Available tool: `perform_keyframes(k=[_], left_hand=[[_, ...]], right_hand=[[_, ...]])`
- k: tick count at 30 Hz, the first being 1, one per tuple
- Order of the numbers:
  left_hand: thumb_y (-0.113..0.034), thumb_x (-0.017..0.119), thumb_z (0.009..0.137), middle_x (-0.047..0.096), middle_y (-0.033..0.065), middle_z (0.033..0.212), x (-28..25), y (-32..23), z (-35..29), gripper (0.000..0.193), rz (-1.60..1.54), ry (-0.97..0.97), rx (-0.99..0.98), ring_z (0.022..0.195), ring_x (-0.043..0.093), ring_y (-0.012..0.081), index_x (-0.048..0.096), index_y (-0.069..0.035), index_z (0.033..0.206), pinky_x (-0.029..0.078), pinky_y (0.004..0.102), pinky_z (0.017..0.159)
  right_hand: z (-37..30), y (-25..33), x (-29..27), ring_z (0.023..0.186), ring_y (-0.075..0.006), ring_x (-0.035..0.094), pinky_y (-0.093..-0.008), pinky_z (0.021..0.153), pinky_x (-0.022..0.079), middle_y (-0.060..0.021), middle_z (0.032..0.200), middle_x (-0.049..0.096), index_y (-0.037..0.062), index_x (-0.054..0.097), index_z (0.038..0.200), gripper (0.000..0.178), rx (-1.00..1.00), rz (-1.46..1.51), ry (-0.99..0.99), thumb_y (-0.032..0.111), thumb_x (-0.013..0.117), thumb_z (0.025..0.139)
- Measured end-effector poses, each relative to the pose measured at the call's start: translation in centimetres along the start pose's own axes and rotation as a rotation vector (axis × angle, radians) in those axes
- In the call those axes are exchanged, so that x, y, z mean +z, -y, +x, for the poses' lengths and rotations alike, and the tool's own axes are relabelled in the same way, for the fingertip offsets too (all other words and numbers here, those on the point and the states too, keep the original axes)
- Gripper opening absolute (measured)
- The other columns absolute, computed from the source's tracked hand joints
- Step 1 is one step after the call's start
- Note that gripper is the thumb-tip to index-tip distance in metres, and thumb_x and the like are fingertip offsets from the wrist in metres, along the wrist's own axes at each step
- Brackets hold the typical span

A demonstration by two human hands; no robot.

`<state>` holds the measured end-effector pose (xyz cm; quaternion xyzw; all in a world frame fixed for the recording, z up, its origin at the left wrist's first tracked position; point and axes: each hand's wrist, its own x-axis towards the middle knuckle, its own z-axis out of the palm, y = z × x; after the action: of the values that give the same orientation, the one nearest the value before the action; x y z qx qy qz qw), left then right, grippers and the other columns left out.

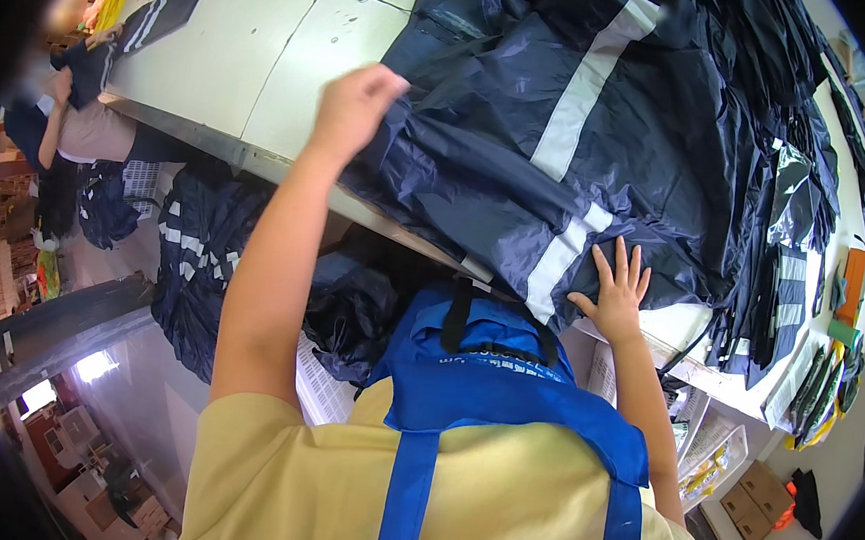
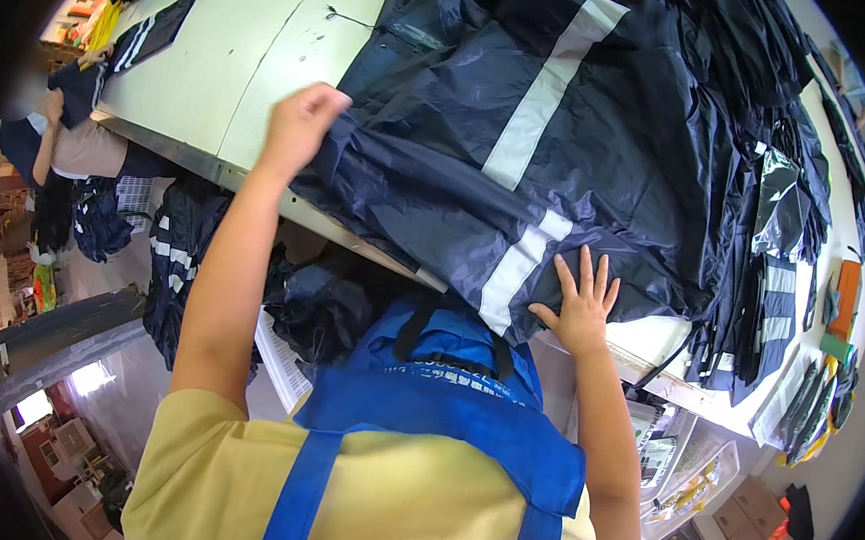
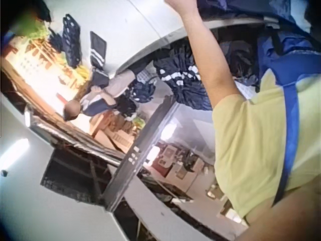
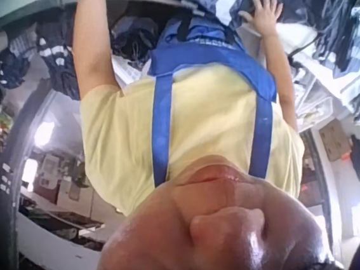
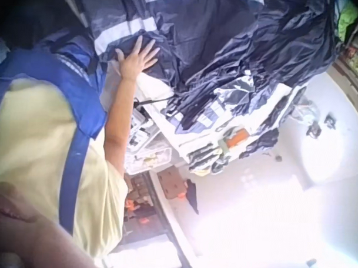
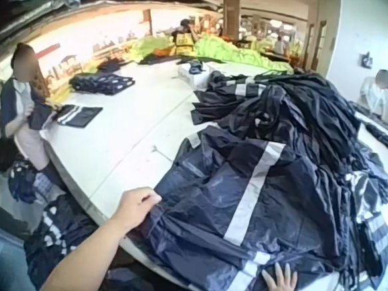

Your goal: The person folds a dark blue jacket with reflective stripes on a white table. They smooth the fabric, fold the sleeves, and fold the body into a compact rectangle. The person then places the folded jacket into a clear plastic bag and sets it aside.

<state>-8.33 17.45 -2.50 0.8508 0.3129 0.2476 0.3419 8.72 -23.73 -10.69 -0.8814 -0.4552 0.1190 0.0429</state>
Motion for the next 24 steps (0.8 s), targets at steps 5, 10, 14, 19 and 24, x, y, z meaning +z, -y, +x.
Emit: perform_keyframes(k=[5,10,14,19,24], left_hand=[[-0.031,0.054,0.094,0.051,0.0024,0.069,-4.1,8.4,-3.5,0.03,-0.209,-0.03,-0.416,0.067,0.048,0.011,0.058,-0.002,0.086,0.042,0.0287,0.065],[-0.028,0.058,0.091,0.065,0.0136,0.087,-5.1,5.8,-5.2,0.022,0.312,0.314,-0.038,0.082,0.062,0.0264,0.064,-0.008,0.099,0.047,0.0368,0.075],[-0.022,0.06,0.088,0.066,0.0122,0.085,-4.4,3.6,-3.1,0.022,0.646,0.51,-0.108,0.079,0.063,0.0283,0.066,-0.004,0.099,0.048,0.0374,0.073],[-0.027,0.053,0.095,0.06,0.0,0.079,-8.7,5.2,-3.1,0.021,-0.736,-0.029,-0.639,0.071,0.057,0.0099,0.057,-0.01,0.083,0.048,0.0234,0.065],[-0.052,0.051,0.091,0.061,0.0123,0.106,-8.5,3.0,-6.3,0.059,-0.517,-0.027,-0.73,0.094,0.057,0.0194,0.054,0.0,0.117,0.047,0.035,0.082]], right_hand=[[-0.1,-0.1,0.3,0.142,-0.04,0.013,-0.0629,0.108,0.013,-0.0124,0.154,0.021,0.0231,0.041,0.141,0.09,0.042,0.001,0.011,0.056,0.075,0.063],[1.3,2.0,-0.6,0.141,-0.0413,0.014,-0.0644,0.107,0.014,-0.0158,0.152,0.024,0.0177,0.041,0.14,0.08,0.221,0.196,0.045,0.049,0.071,0.073],[2.6,5.8,0.8,0.141,-0.046,0.009,-0.0718,0.102,0.011,-0.0195,0.153,0.017,0.0152,0.027,0.147,0.083,0.347,0.295,-0.039,0.052,0.063,0.081],[2.1,7.1,2.2,0.141,-0.0476,0.003,-0.0744,0.1,0.008,-0.0218,0.154,0.011,0.0152,0.023,0.149,0.096,0.325,-0.013,0.013,0.06,0.065,0.075],[2.3,7.3,1.4,0.142,-0.0457,0.002,-0.0732,0.102,0.008,-0.0202,0.155,0.009,0.0158,0.022,0.149,0.095,0.346,0.027,0.065,0.056,0.067,0.076]])
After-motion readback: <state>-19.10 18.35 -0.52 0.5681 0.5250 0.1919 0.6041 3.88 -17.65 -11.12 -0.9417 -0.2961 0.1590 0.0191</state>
